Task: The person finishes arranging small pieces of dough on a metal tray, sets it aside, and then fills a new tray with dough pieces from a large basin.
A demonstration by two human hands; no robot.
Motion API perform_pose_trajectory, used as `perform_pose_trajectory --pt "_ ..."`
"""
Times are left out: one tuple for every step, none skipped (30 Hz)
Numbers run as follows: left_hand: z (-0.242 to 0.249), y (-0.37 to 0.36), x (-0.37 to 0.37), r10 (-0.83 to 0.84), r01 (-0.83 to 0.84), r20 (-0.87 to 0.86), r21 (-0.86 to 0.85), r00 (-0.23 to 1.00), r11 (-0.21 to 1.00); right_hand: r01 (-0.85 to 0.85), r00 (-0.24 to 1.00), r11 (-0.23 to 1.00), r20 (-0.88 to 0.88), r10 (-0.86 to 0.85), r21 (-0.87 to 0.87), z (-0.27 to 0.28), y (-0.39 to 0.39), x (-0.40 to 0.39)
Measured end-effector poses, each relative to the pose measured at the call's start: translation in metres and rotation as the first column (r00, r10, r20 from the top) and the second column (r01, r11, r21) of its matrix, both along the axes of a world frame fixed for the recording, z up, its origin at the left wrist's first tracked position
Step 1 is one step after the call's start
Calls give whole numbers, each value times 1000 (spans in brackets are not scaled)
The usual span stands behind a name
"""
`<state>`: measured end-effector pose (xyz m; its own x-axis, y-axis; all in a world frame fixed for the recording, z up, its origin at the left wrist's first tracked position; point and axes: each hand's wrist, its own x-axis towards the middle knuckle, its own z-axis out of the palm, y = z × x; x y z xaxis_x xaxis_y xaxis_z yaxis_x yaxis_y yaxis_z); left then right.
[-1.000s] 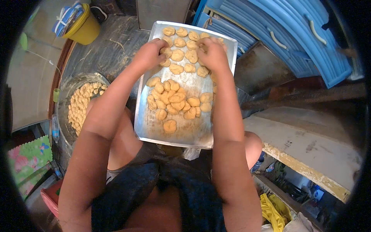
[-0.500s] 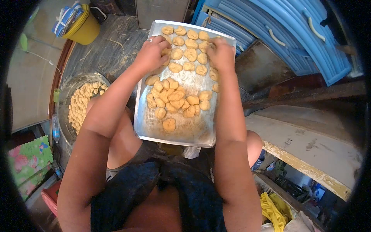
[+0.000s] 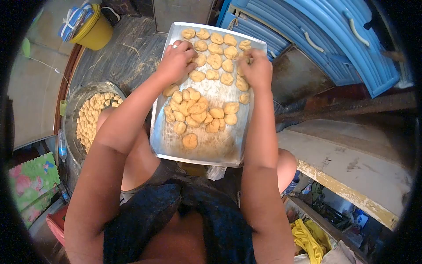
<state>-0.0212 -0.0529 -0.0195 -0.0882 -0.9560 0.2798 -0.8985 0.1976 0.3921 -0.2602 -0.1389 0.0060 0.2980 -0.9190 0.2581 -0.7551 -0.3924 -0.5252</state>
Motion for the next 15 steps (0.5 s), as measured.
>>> perform_pose_trajectory --pt "0 0 0 1 -1 6 -6 1000 1000 1 1000 1000 0 -1 1 5 7 5" --pt "1 0 0 -1 1 13 -10 1000 1000 -135 986 991 -99 135 8 10 15 12" --pt "1 1 -1 -5 5 14 -6 1000 1000 -265 944 964 -194 266 31 12 20 14" --pt "3 1 -2 0 0 14 1 1000 1000 -261 946 965 -192 263 33 7 19 13" --pt "3 0 -1 6 -6 16 7 1000 1000 -276 938 961 -216 271 7 1 18 13" --pt "3 0 -1 8 -8 17 7 1000 1000 -296 929 955 -242 282 -22 -2 16 13" --pt "3 0 0 -4 4 13 7 1000 1000 -300 927 954 -241 286 -23 -4 14 11" --pt "2 0 0 -17 17 8 9 1000 1000 -295 924 956 -258 282 -11 -4 14 11" --pt "2 0 1 -14 14 7 10 1000 1000 -288 921 958 -276 277 1 -3 15 11" --pt "3 0 1 -13 13 4 -28 1000 1000 -289 920 957 -276 278 2 -3 15 12" --pt "6 0 1 -13 13 1 -67 1000 998 -304 930 952 -222 293 -17 -1 17 14" --pt "9 -1 2 -12 11 0 -67 1000 998 -319 936 947 -167 309 -36 0 19 16" --pt "13 -1 3 -32 31 -11 -34 999 999 -320 936 947 -167 310 -34 0 19 21" --pt "16 0 4 -52 52 -22 2 998 999 -347 924 937 -189 333 -43 -1 20 27" --pt "18 3 2 -53 53 -22 6 998 999 -373 911 926 -209 355 -52 0 20 30"
